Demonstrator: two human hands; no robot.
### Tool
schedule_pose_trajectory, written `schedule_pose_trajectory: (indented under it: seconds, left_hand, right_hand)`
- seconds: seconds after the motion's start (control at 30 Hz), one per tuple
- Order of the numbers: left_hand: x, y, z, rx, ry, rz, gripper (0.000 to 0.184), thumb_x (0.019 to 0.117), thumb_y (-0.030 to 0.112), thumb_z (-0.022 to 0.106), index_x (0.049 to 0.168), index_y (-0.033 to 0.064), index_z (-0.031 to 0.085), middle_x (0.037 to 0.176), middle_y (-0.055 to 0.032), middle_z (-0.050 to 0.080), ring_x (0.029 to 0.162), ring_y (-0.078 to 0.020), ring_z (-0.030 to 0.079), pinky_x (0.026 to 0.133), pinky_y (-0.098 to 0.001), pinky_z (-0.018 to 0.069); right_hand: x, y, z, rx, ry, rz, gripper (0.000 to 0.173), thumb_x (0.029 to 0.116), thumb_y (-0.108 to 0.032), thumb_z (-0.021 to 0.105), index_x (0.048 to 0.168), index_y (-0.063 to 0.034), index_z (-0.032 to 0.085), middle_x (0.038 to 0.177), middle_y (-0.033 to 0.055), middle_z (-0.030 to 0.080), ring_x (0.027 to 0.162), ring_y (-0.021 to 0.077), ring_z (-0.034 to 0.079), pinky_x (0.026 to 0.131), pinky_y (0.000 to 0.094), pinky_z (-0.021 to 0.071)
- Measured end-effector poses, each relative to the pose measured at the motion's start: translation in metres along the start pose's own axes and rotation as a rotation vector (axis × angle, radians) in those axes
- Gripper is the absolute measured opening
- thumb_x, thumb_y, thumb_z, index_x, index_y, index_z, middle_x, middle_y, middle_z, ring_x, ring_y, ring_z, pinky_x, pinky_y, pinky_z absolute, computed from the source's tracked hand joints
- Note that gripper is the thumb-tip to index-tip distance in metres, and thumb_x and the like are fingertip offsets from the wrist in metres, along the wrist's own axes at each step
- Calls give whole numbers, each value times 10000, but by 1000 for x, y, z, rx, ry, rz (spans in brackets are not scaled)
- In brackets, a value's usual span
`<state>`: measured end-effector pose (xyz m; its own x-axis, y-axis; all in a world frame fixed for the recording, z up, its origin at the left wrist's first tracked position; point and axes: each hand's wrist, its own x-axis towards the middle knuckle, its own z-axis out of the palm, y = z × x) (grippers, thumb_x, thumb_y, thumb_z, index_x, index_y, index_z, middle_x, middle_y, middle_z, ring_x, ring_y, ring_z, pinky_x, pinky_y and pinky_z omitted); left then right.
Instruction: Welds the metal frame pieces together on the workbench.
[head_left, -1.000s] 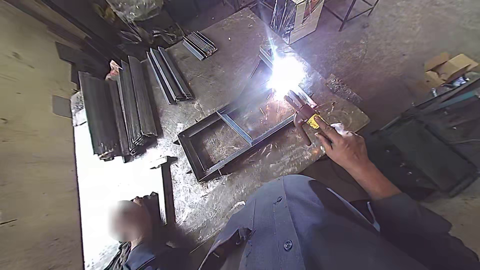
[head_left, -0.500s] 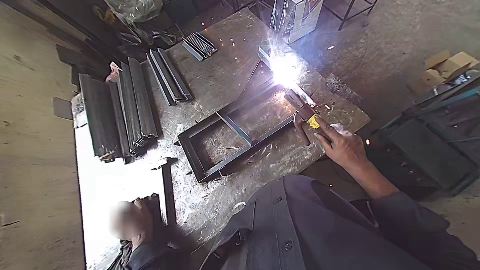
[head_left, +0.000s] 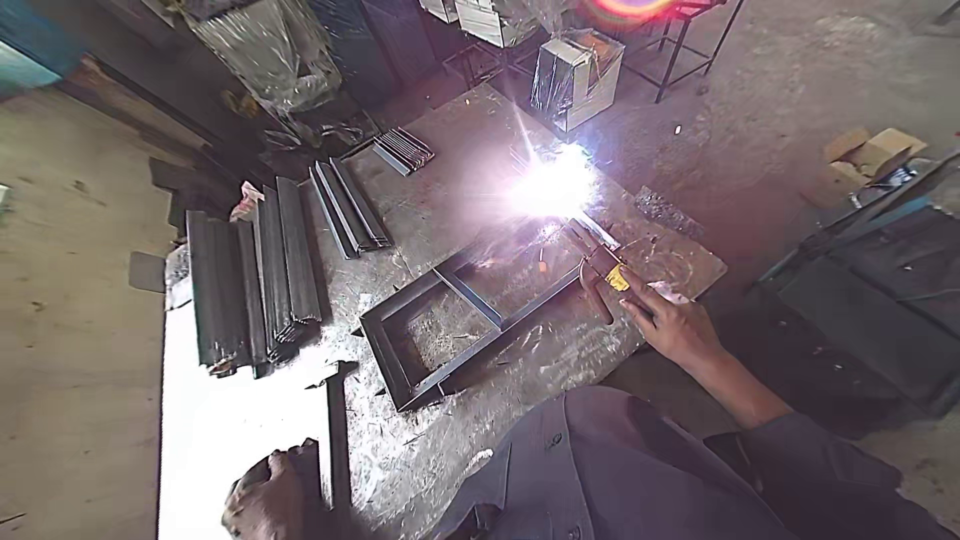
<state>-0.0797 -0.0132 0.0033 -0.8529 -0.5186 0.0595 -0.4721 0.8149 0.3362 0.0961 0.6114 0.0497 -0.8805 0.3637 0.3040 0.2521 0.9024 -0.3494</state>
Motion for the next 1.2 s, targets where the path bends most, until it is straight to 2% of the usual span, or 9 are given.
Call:
schedule_pose_trajectory:
  seconds: [0.13, 0.3, 0.4, 0.77, 0.9, 1.03, 1.1, 1.17, 1.2]
  left_hand:
    - [8, -10, 12, 24, 54, -12, 488, 1018, 460, 527, 1239, 68, 715, 1345, -187, 656, 1325, -354, 575, 1145, -543, 416]
    - [5, -6, 10, 56, 50, -28, 482, 1022, 462, 506, 1247, 90, 715, 1352, -165, 655, 1337, -337, 566, 1152, -531, 409]
    - [3, -3, 8, 37, 53, -35, 474, 1017, 462, 521, 1235, 90, 720, 1355, -166, 651, 1334, -338, 566, 1148, -534, 412]
    - [6, -4, 7, 25, 40, -8, 455, 1028, 437, 520, 1193, 73, 736, 1299, -184, 677, 1300, -365, 588, 1123, -577, 419]
    - [7, -5, 6, 35, 26, 4, 468, 1038, 440, 504, 1200, 65, 734, 1314, -198, 669, 1310, -375, 581, 1135, -589, 402]
    - [7, -5, 7, 37, 35, -3, 469, 1038, 442, 508, 1194, 61, 732, 1314, -208, 665, 1316, -395, 571, 1128, -605, 400]
    - [2, -1, 4, 8, 35, -18, 466, 1027, 445, 532, 1214, 62, 721, 1334, -209, 652, 1318, -392, 567, 1130, -600, 406]
    - [-3, 4, 0, -18, 34, -24, 456, 1022, 436, 539, 1218, 66, 717, 1329, -199, 655, 1313, -378, 572, 1131, -589, 410]
    - [-6, 7, -2, -24, 33, -24, 450, 1022, 428, 542, 1220, 64, 716, 1324, -197, 659, 1314, -374, 571, 1133, -582, 409]
  right_hand:
    - [1, 0, -1, 40, -11, 2, 494, 1047, -428, 513, 1526, -308, 514, 1113, 185, 727, 916, 352, 729, 746, 524, 588]
    - [1, 1, 1, 56, 17, -10, 505, 1047, -420, 508, 1528, -268, 516, 1009, 185, 750, 808, 371, 735, 697, 550, 586]
    - [2, 2, 1, 93, -1, 0, 498, 1056, -423, 501, 1531, -274, 511, 1117, 176, 743, 929, 361, 739, 791, 546, 588]
    - [2, 0, 0, 98, -12, 11, 509, 1052, -416, 510, 1548, -307, 482, 984, 176, 754, 808, 373, 732, 716, 559, 577]
    - [3, -2, -1, 94, -30, 17, 521, 1057, -429, 495, 1561, -303, 462, 863, 178, 739, 698, 369, 708, 650, 560, 561]
    - [3, -1, 1, 113, -44, 25, 512, 1055, -434, 508, 1551, -316, 475, 1048, 178, 748, 902, 378, 730, 778, 563, 571]
    - [4, -2, 1, 110, -47, 34, 524, 1056, -435, 508, 1565, -330, 447, 1033, 165, 755, 895, 373, 734, 782, 571, 573]
    - [3, -3, 2, 105, -21, 26, 535, 1054, -434, 504, 1572, -321, 438, 883, 164, 744, 734, 365, 714, 675, 564, 562]
    - [3, -4, 2, 105, -16, 25, 536, 1053, -431, 506, 1573, -322, 437, 886, 167, 743, 728, 365, 711, 666, 559, 561]
